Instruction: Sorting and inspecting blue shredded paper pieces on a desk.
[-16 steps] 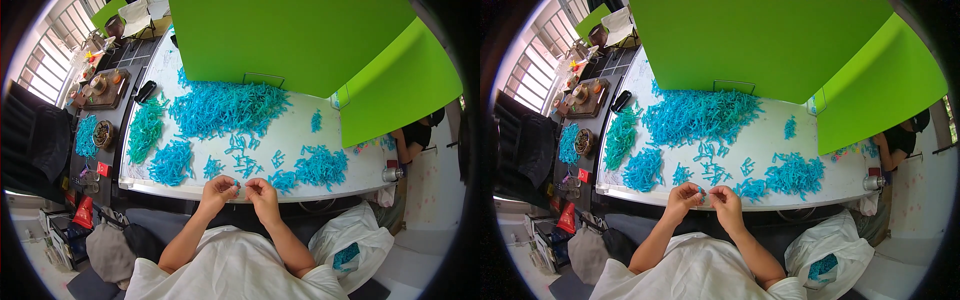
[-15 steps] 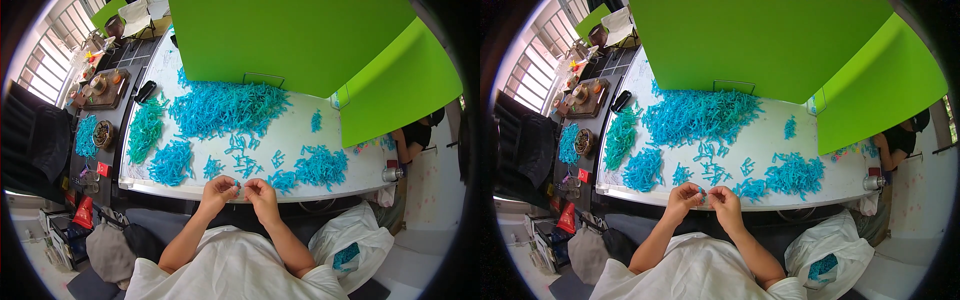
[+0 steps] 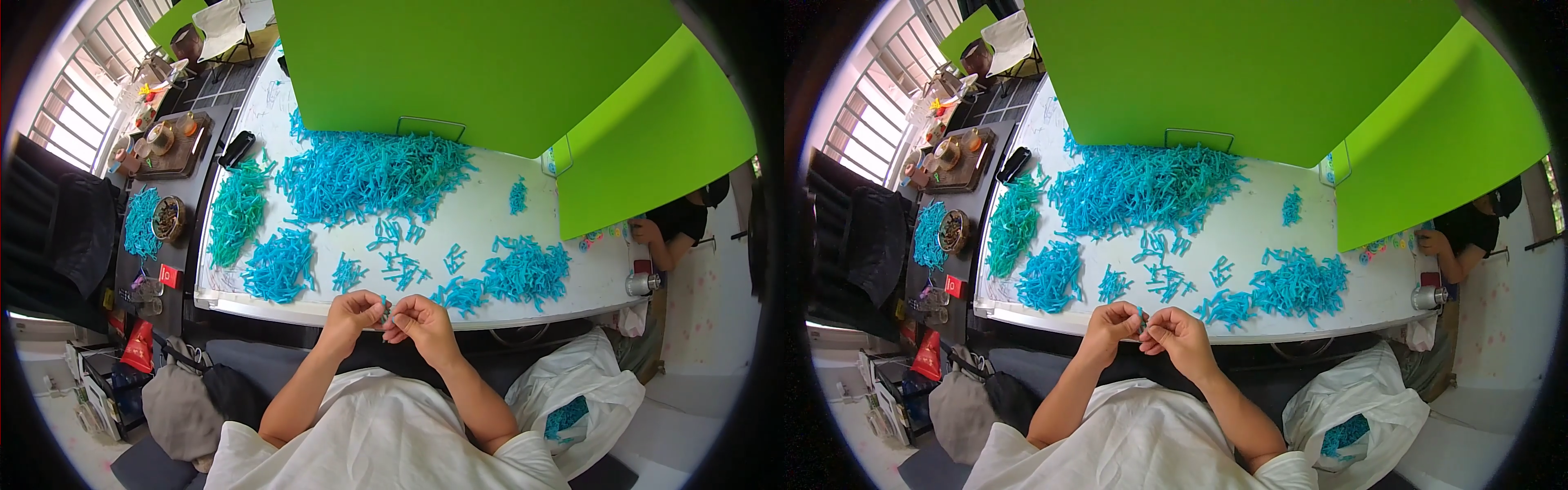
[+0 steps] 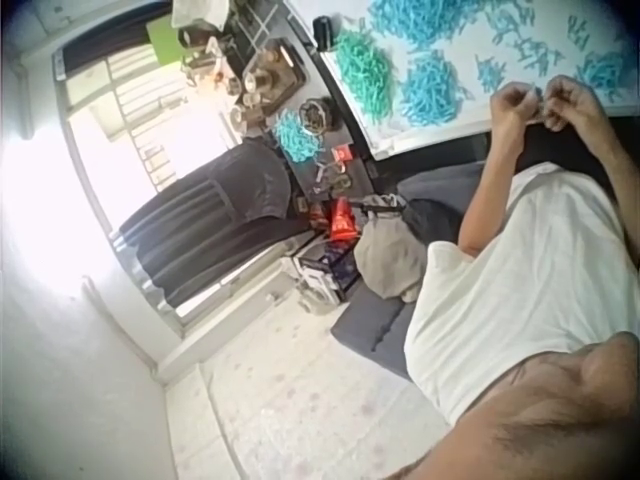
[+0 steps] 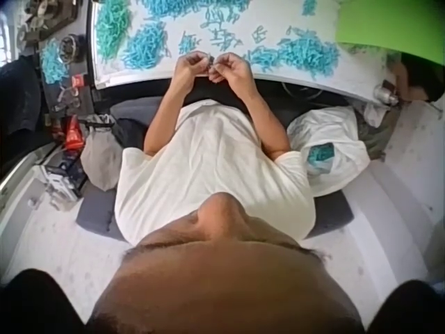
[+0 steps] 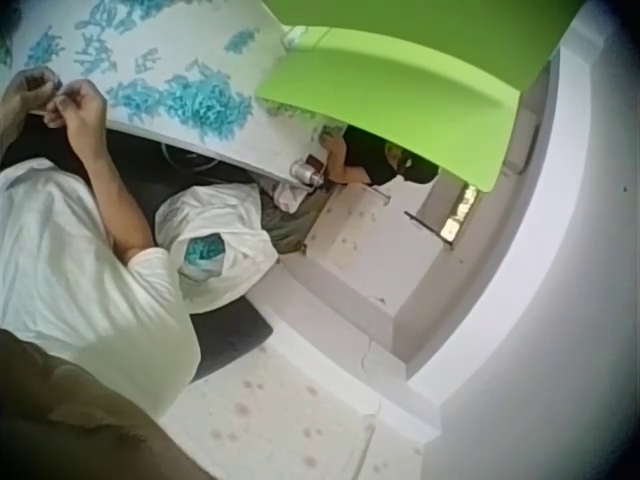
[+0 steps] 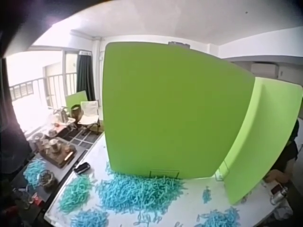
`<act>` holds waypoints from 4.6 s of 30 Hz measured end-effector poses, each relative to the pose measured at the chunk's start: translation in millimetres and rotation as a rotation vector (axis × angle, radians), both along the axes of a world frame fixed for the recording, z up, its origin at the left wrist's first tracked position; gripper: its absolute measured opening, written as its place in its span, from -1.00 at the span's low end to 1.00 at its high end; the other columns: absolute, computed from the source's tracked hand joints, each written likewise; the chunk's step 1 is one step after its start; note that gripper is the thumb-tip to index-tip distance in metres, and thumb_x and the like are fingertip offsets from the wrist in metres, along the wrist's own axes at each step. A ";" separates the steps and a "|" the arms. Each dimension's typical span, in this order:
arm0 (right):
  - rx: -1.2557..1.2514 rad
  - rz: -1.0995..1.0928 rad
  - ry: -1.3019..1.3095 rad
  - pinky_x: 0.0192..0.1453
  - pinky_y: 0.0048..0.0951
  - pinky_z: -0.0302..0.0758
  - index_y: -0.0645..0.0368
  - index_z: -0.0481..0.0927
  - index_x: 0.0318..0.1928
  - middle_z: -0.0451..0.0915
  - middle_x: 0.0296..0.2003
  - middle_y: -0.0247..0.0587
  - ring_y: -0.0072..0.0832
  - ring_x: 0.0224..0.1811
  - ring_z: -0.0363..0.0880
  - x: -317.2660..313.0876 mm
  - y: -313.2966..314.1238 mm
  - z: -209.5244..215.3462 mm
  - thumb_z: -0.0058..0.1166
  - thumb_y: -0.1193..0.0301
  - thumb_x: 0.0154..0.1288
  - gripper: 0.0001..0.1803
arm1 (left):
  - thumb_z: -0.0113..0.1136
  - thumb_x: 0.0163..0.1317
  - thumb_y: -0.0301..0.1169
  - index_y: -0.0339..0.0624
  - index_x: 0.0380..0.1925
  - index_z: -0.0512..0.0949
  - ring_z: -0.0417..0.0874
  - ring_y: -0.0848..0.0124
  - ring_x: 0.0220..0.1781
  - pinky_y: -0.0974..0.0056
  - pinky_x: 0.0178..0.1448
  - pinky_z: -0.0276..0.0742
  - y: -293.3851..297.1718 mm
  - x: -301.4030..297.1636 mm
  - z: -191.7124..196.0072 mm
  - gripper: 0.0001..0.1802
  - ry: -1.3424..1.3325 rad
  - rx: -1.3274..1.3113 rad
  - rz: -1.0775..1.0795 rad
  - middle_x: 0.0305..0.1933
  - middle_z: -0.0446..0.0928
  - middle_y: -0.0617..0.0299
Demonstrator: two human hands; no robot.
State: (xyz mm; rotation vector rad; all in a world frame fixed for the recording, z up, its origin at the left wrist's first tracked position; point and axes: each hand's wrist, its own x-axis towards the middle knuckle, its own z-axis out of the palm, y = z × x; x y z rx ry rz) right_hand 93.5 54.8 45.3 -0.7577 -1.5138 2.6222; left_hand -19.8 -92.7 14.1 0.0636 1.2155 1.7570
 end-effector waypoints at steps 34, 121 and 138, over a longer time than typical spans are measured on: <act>-0.094 -0.020 0.001 -0.04 -0.44 0.69 0.27 0.56 0.05 0.68 -0.11 -0.12 -0.50 -0.15 0.70 16.7 -4.1 -18.0 0.11 0.53 0.48 -0.81 | 0.40 0.22 -0.61 -0.25 -0.39 0.66 0.56 0.59 -0.38 0.48 -0.38 0.47 2.8 30.0 2.2 -0.93 0.380 -0.200 0.049 -0.37 0.60 0.31; -0.192 -0.327 -0.032 -0.13 -0.45 0.70 0.22 0.62 -0.09 0.71 -0.19 -0.17 -0.46 -0.19 0.72 28.3 43.2 -23.3 0.17 0.45 0.45 -0.88 | 0.33 0.06 -0.61 -0.17 -0.39 0.71 0.67 0.27 -0.41 0.22 -0.31 0.54 120.1 -62.3 18.6 -0.88 1.387 -0.457 -0.105 -0.43 0.66 0.13; -0.375 -0.258 -0.153 -0.11 -0.62 0.61 0.21 0.63 0.13 0.67 -0.22 -0.40 -0.65 -0.23 0.63 -1.5 1.3 -23.6 0.22 0.47 0.43 -0.70 | 0.36 0.10 -0.66 -0.17 -0.36 0.68 0.70 0.20 -0.36 0.20 -0.27 0.58 35.2 21.6 23.5 -0.84 1.193 -0.358 0.242 -0.36 0.70 0.15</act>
